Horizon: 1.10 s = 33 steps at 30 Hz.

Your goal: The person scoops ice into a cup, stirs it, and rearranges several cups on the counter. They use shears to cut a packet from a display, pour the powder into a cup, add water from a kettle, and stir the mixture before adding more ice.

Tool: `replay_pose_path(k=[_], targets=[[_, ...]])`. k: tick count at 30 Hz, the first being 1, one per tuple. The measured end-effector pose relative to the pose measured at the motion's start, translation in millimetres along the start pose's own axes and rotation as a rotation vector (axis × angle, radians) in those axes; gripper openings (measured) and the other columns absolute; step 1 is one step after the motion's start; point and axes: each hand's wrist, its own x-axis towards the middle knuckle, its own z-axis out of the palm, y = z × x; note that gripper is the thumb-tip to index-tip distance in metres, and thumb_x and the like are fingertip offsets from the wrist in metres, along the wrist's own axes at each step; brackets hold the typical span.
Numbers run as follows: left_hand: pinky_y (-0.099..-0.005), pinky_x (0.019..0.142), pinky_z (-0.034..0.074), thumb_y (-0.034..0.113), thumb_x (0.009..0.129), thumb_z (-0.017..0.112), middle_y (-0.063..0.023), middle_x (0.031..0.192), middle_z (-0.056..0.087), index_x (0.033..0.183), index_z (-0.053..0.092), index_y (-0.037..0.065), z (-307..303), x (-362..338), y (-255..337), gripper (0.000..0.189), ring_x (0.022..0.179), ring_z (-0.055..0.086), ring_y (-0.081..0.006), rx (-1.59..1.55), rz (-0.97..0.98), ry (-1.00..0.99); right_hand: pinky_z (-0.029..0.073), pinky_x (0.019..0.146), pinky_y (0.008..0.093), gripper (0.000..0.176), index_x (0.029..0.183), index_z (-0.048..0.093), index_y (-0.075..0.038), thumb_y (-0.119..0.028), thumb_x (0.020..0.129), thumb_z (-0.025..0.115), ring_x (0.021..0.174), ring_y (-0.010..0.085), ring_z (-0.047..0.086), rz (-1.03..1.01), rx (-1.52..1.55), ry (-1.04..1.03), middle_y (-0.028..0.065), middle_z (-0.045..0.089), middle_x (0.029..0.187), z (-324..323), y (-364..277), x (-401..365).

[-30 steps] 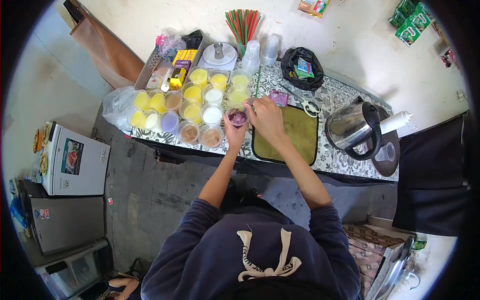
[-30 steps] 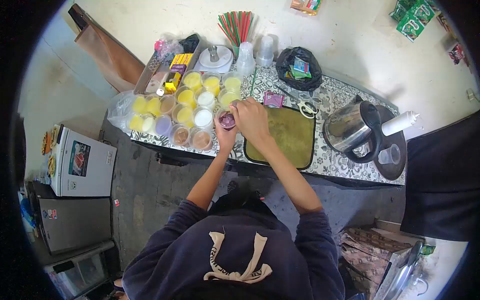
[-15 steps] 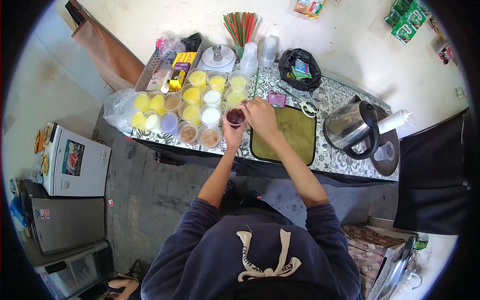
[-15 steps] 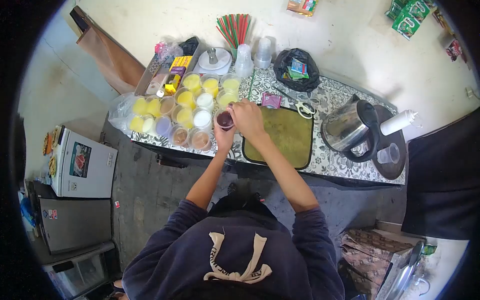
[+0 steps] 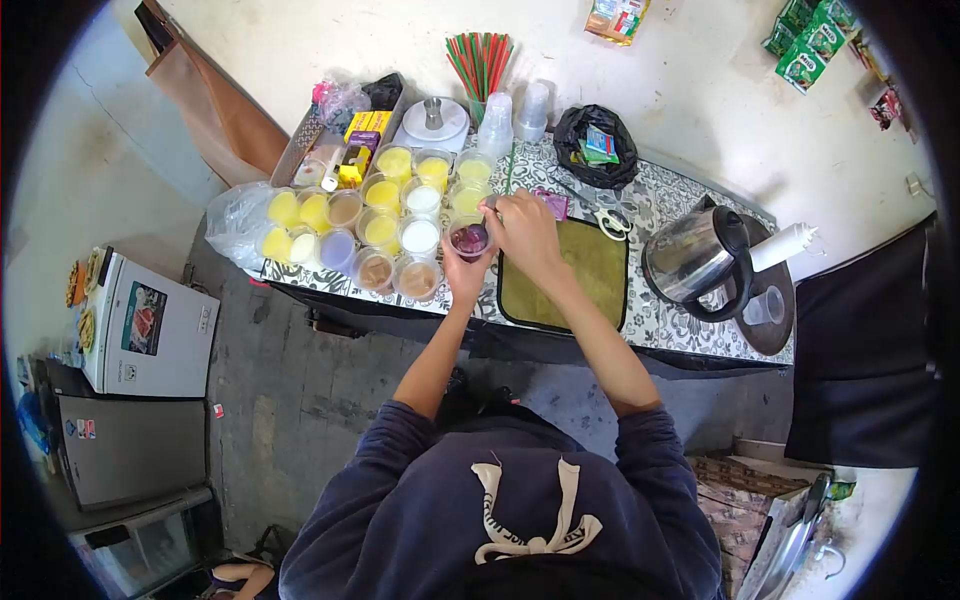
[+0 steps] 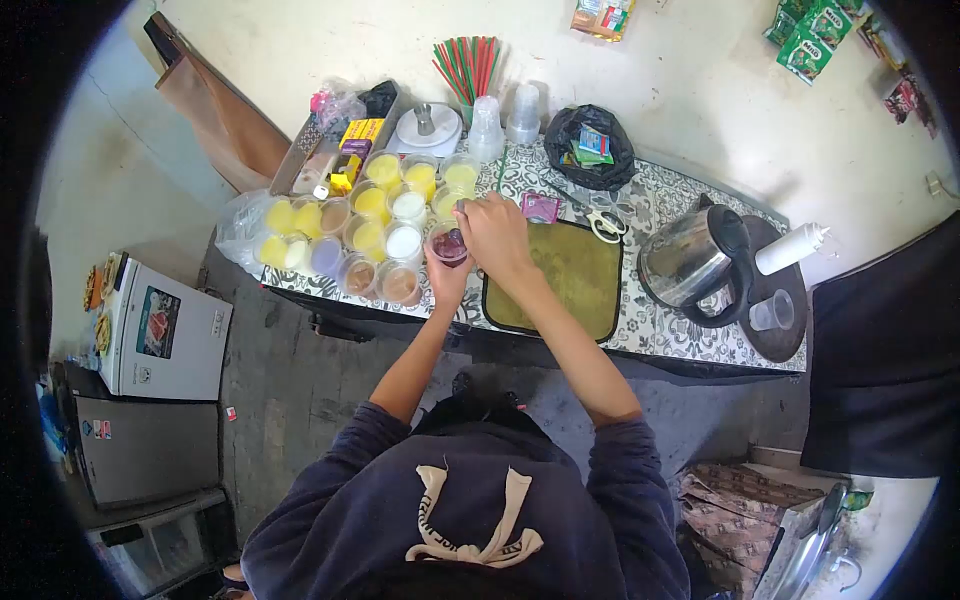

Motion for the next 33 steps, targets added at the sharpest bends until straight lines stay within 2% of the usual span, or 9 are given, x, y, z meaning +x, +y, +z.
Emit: replay_pose_path(k=[2, 4, 8, 14, 16, 20, 23, 29, 33], targets=[[-0.0365, 0.086, 0.044, 0.01, 0.062, 0.08, -0.0185, 0.113, 0.052, 0.125, 0.036, -0.002, 1.5, -1.6, 20.2, 0.077, 0.101, 0.055, -0.0292, 0.168, 0.127, 0.078, 0.045, 0.065, 0.0371, 0.015, 0.082, 0.068, -0.007, -0.019, 0.08, 0.059, 0.073, 0.0251, 0.057, -0.099, 0.004, 0.032, 0.0089, 0.063, 0.074, -3.8, -0.7, -1.6], [-0.0364, 0.087, 0.044, 0.009, 0.062, 0.08, -0.0184, 0.114, 0.052, 0.126, 0.036, -0.002, 1.6, -2.2, 22.4, 0.078, 0.102, 0.054, -0.0293, 0.141, 0.105, 0.074, 0.041, 0.069, 0.0333, 0.012, 0.085, 0.07, -0.012, -0.019, 0.079, 0.062, 0.078, 0.0179, 0.054, -0.213, -0.005, -0.023, 0.0003, 0.067, 0.083, -7.7, -5.0, -5.4], [-0.0358, 0.088, 0.044, 0.006, 0.065, 0.076, -0.0172, 0.112, 0.052, 0.126, 0.037, -0.001, 2.2, -1.0, 23.5, 0.073, 0.102, 0.054, -0.0289, 0.022, 0.084, 0.065, 0.039, 0.07, 0.0317, 0.014, 0.086, 0.07, -0.012, -0.021, 0.079, 0.062, 0.079, 0.0158, 0.053, -0.307, -0.064, -0.101, -0.0015, 0.066, 0.082, 16.0, 9.4, -17.6], [-0.0346, 0.087, 0.044, 0.004, 0.068, 0.073, -0.0163, 0.11, 0.052, 0.122, 0.039, -0.002, -0.6, 0.4, 20.4, 0.064, 0.099, 0.055, -0.0281, 0.082, 0.087, 0.04, 0.042, 0.072, 0.0359, 0.017, 0.082, 0.067, -0.007, -0.02, 0.083, 0.056, 0.08, 0.0225, 0.057, -0.088, 0.005, -0.079, 0.0078, 0.065, 0.078, 37.1, 16.9, -19.8], [-0.0344, 0.087, 0.044, 0.004, 0.068, 0.073, -0.0163, 0.11, 0.052, 0.122, 0.04, -0.003, -0.1, 1.1, 18.2, 0.064, 0.099, 0.055, -0.0278, 0.102, 0.068, 0.036, 0.043, 0.07, 0.0403, 0.02, 0.08, 0.067, -0.004, -0.021, 0.083, 0.056, 0.075, 0.027, 0.058, 0.091, -0.007, -0.14, 0.0138, 0.063, 0.073, 32.7, 14.0, -15.4], [-0.0346, 0.088, 0.043, 0.006, 0.069, 0.074, -0.017, 0.111, 0.051, 0.123, 0.038, -0.003, -1.0, 0.2, 23.6, 0.065, 0.101, 0.053, -0.0272, 0.122, 0.108, 0.038, 0.044, 0.068, 0.043, 0.02, 0.079, 0.067, -0.004, -0.021, 0.082, 0.057, 0.071, 0.0288, 0.058, 0.163, 0.002, -0.103, 0.0152, 0.061, 0.069, 32.3, 16.0, -13.0], [-0.0348, 0.089, 0.043, 0.007, 0.069, 0.074, -0.0175, 0.113, 0.05, 0.124, 0.037, -0.003, -0.5, -1.0, 23.1, 0.067, 0.103, 0.052, -0.0273, 0.111, 0.084, 0.031, 0.044, 0.061, 0.0436, 0.019, 0.081, 0.068, -0.004, -0.022, 0.081, 0.061, 0.064, 0.0336, 0.056, 0.122, 0.09, -0.002, 0.0183, 0.057, 0.067, 18.5, 10.9, -9.0], [-0.0356, 0.09, 0.042, 0.006, 0.068, 0.075, -0.0181, 0.114, 0.05, 0.125, 0.036, -0.002, -1.3, 0.7, 20.1, 0.069, 0.103, 0.053, -0.028, 0.104, 0.103, 0.025, 0.041, 0.063, 0.0374, 0.014, 0.081, 0.069, -0.007, -0.019, 0.081, 0.061, 0.07, 0.0244, 0.055, -0.073, 0.034, 0.063, 0.0093, 0.065, 0.079, 3.7, 2.4, -3.8], [-0.0362, 0.09, 0.042, 0.004, 0.067, 0.074, -0.0182, 0.111, 0.052, 0.126, 0.036, -0.001, -0.8, -0.2, 18.5, 0.07, 0.102, 0.053, -0.0287, 0.087, 0.077, 0.04, 0.039, 0.067, 0.0322, 0.014, 0.082, 0.069, -0.009, -0.019, 0.082, 0.059, 0.076, 0.0191, 0.055, -0.226, 0.038, -0.055, 0.0022, 0.067, 0.081, 6.0, 2.0, -9.5]])
